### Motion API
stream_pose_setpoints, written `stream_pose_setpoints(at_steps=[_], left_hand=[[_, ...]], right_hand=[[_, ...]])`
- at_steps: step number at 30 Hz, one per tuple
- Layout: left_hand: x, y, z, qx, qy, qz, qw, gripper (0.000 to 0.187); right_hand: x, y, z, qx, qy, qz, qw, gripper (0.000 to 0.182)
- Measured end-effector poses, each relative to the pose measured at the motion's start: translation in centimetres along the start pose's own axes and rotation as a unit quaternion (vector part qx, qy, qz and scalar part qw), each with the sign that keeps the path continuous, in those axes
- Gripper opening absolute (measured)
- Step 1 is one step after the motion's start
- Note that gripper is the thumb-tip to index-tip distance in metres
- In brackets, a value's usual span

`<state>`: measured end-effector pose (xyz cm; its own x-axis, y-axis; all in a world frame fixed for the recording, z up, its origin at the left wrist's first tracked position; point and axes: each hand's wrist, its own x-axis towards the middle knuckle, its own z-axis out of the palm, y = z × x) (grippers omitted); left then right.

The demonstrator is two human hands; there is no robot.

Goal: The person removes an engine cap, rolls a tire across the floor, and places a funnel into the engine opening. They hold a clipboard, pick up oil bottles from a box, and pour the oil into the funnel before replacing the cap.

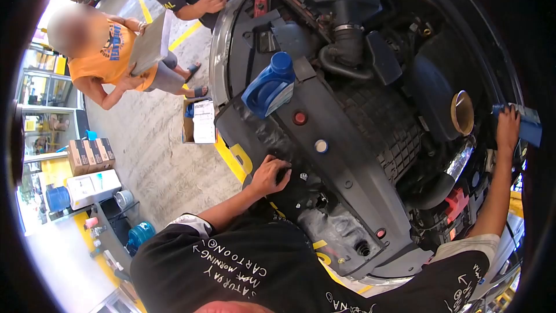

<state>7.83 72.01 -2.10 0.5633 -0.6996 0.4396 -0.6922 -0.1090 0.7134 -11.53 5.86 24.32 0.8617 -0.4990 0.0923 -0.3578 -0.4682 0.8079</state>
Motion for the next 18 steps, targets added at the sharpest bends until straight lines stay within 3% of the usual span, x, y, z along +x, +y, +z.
stream_pose_setpoints(at_steps=[10,12,14,16,17,18], left_hand=[[0.0,0.0,0.1,-0.004,0.008,-0.005,1.0,0.027],[-0.2,0.2,0.2,0.01,0.01,-0.029,0.999,0.023],[-0.2,0.6,0.6,0.016,0.015,-0.039,0.999,0.021],[-0.1,0.4,0.9,0.017,0.005,-0.041,0.999,0.02],[-0.4,0.1,1.0,0.016,-0.003,-0.045,0.999,0.019],[-0.5,-0.1,1.1,0.013,-0.005,-0.035,0.999,0.019]], right_hand=[[0.0,0.4,0.3,-0.043,-0.029,0.002,0.999,0.029],[0.0,0.7,0.4,-0.023,0.003,0.008,1.0,0.029],[-0.7,-0.6,-3.3,-0.023,-0.01,0.021,0.999,0.025],[-0.7,-1.1,-5.4,-0.049,-0.068,0.036,0.996,0.033],[-0.8,-0.7,-4.3,-0.034,-0.032,0.033,0.998,0.02],[-1.0,-0.5,-4.2,-0.045,-0.026,0.031,0.998,0.02]])
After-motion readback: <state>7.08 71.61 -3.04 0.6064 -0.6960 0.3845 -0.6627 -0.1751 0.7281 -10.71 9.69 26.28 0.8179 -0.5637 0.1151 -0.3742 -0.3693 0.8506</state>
